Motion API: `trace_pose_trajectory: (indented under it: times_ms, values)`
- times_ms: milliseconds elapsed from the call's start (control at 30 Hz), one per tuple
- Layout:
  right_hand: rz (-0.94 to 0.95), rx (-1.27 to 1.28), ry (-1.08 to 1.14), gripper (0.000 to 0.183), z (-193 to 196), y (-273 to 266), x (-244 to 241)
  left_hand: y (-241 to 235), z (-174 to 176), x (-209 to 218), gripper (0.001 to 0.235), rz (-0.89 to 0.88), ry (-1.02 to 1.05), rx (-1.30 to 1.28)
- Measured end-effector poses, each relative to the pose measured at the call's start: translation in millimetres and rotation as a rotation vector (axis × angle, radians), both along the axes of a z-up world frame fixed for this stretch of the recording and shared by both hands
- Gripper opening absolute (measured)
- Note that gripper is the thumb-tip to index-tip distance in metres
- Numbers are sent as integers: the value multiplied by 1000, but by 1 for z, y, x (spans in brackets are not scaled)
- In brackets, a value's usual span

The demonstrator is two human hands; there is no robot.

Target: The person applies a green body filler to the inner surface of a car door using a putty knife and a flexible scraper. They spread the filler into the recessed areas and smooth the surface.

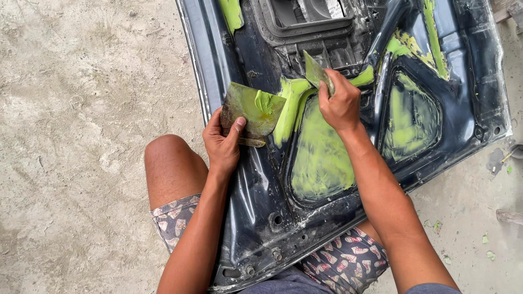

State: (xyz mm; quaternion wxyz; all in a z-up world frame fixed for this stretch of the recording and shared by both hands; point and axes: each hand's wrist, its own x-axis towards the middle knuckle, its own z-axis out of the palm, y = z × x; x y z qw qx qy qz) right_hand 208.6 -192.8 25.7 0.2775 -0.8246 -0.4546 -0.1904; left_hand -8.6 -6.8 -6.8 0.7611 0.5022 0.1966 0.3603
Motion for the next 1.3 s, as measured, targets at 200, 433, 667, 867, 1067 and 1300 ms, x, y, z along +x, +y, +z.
trace_pose_trajectory:
  times_ms: [200,433,667,867,1067,1300]
  values:
    - [57,-106,-184,23,1,11,-8,0,-1,1,28,8,0,-20]
    - [6,228,278,20,15,-1,0,0,-9,1,28,43,-3,-66]
    - [-238,170,309,32,20,0,17,0,3,-2,27,61,7,-100]
    - [-363,201,521,17,23,14,18,0,1,-4,28,42,27,-84]
    - [-249,296,784,22,25,24,-1,0,-4,-2,31,76,46,-129]
    - [-368,-146,544,54,19,58,-19,1,1,-3,33,82,35,-126]
